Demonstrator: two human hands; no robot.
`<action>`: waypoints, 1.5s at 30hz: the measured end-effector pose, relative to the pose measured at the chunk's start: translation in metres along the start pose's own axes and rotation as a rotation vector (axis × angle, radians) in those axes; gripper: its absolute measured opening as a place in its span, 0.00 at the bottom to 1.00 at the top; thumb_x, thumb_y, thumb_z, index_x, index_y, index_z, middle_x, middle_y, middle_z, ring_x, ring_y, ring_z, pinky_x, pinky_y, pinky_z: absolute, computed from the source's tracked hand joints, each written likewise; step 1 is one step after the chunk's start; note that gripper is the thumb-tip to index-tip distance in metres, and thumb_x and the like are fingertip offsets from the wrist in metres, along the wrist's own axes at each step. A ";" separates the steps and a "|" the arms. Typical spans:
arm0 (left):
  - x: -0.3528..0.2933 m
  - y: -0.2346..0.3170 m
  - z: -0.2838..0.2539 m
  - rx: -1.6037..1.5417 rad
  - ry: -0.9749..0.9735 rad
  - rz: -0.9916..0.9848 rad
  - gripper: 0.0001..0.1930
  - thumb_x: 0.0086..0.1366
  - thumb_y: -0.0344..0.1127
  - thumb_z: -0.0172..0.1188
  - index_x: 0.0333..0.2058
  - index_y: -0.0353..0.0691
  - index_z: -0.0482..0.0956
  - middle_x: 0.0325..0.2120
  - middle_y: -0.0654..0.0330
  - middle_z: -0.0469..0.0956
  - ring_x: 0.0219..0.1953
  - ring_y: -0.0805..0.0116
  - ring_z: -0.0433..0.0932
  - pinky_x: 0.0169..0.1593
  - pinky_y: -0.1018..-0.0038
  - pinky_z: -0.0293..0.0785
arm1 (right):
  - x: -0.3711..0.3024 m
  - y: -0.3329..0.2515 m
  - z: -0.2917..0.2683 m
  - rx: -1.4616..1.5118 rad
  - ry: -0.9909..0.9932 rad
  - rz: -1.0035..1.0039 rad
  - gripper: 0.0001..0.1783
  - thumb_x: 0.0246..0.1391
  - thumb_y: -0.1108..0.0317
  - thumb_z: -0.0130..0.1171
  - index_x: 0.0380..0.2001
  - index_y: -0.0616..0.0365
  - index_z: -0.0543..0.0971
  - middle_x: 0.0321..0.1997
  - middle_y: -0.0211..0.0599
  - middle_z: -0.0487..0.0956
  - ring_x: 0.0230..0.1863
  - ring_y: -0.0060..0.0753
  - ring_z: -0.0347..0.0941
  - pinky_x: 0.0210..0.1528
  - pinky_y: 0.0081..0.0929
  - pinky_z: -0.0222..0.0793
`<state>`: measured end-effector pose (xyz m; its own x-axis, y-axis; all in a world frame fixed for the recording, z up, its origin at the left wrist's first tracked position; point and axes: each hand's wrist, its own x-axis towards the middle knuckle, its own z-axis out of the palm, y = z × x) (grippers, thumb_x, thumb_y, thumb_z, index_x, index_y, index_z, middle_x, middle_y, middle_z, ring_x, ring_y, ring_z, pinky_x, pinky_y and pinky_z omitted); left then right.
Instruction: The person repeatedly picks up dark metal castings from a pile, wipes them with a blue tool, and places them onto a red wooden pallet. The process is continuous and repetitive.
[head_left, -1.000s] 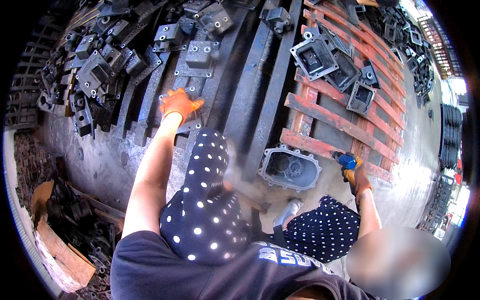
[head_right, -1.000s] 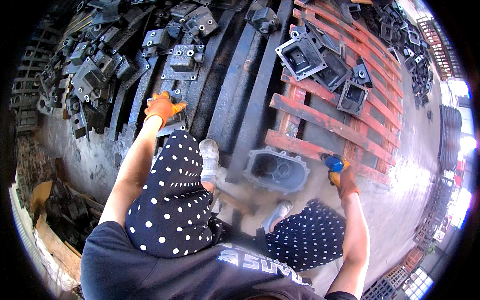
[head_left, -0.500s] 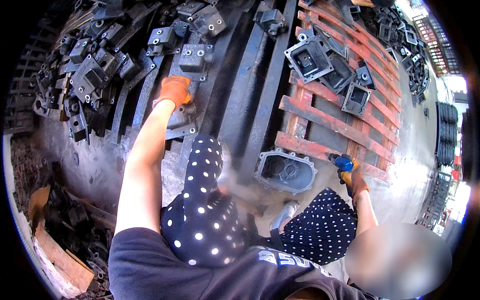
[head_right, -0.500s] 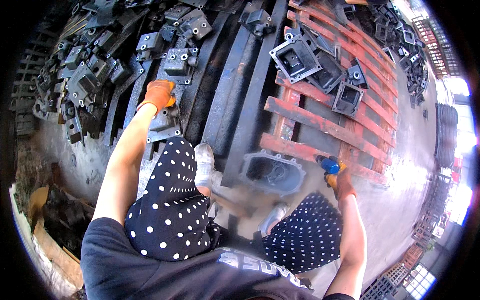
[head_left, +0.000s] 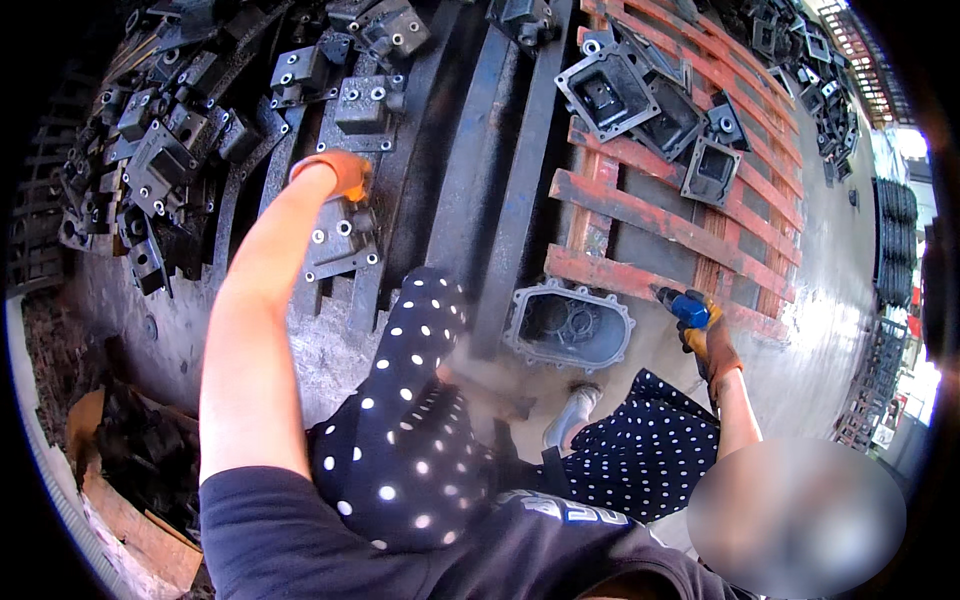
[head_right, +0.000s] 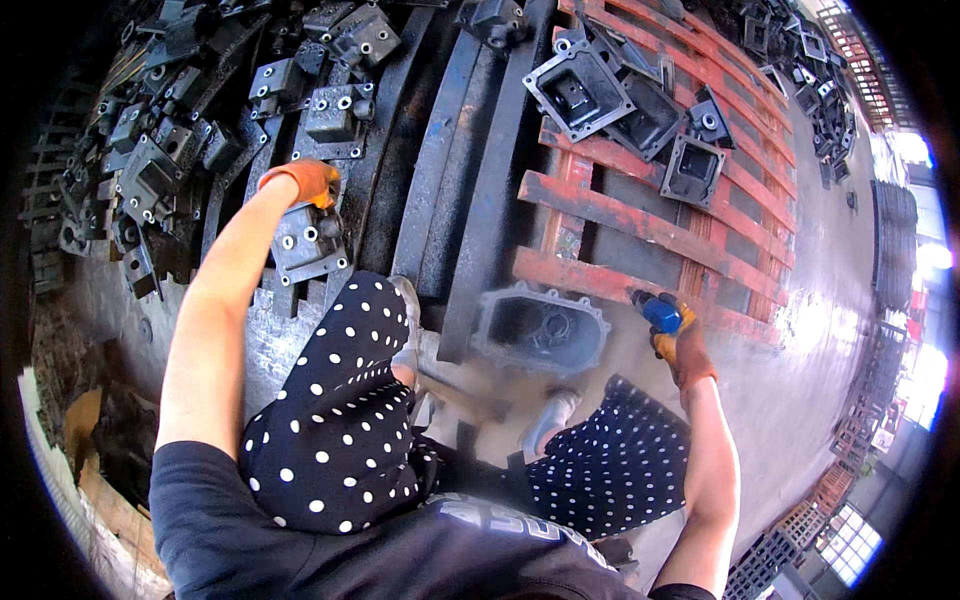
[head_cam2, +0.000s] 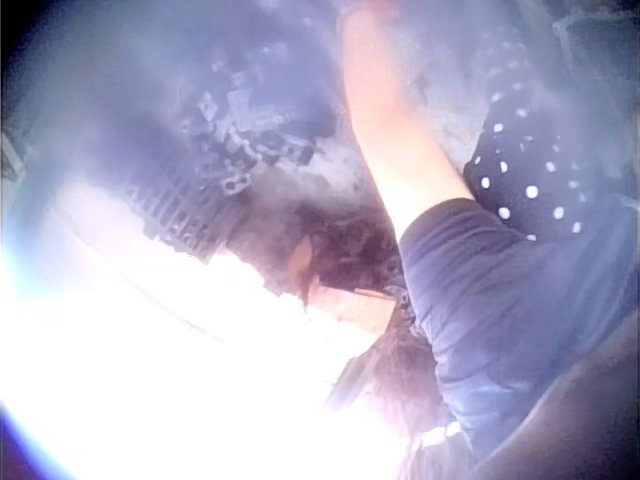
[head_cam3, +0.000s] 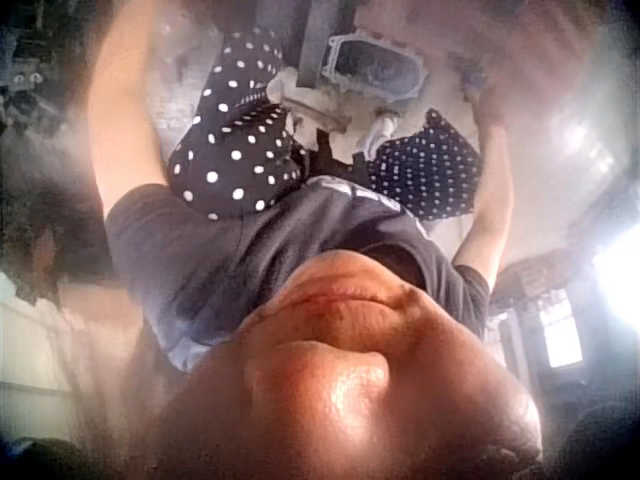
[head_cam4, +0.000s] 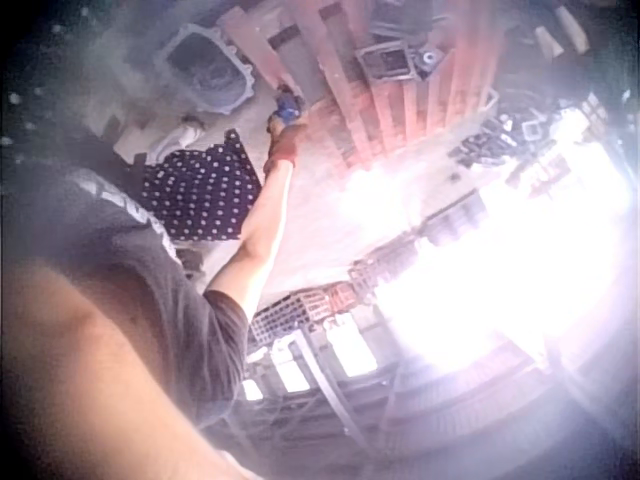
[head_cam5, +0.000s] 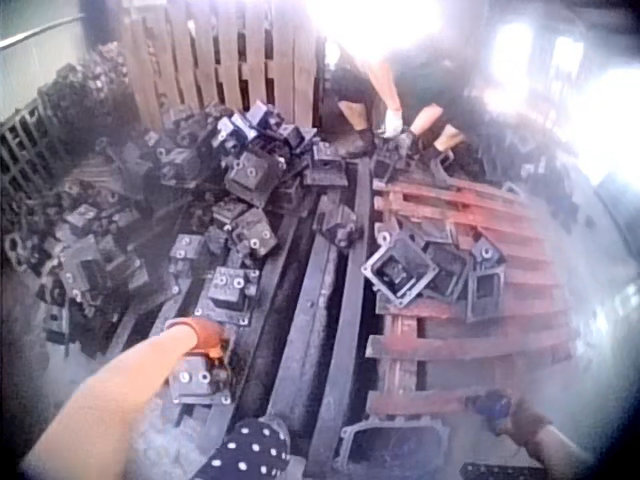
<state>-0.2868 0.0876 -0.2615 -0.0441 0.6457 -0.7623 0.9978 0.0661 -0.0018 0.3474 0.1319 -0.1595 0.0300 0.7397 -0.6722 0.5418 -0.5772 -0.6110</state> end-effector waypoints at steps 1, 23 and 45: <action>-0.004 -0.004 -0.002 0.002 -0.002 0.037 0.24 0.49 0.45 0.67 0.47 0.45 0.79 0.42 0.50 0.81 0.46 0.50 0.79 0.48 0.60 0.74 | 0.008 0.012 -0.004 0.109 0.000 -0.001 0.20 0.58 0.68 0.46 0.54 0.47 0.72 0.31 0.34 0.75 0.21 0.27 0.67 0.19 0.23 0.59; -0.131 0.109 -0.054 -0.326 0.215 0.267 0.19 0.59 0.46 0.64 0.40 0.35 0.79 0.28 0.48 0.80 0.31 0.61 0.78 0.38 0.65 0.73 | -0.012 -0.007 -0.012 -0.742 0.064 -0.267 0.25 0.43 0.61 0.63 0.47 0.59 0.77 0.36 0.52 0.82 0.34 0.46 0.81 0.33 0.37 0.74; -0.055 0.457 0.138 0.227 0.654 0.407 0.19 0.49 0.40 0.63 0.43 0.48 0.77 0.31 0.60 0.81 0.35 0.57 0.81 0.38 0.61 0.73 | 0.026 0.043 -0.028 -0.800 0.009 -0.329 0.32 0.42 0.60 0.63 0.54 0.52 0.74 0.41 0.49 0.81 0.40 0.45 0.80 0.39 0.36 0.74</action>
<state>0.1784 -0.0226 -0.3102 0.3752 0.9057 -0.1976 0.9245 -0.3809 0.0094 0.3951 0.1355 -0.1915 -0.2277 0.8311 -0.5074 0.9523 0.0814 -0.2940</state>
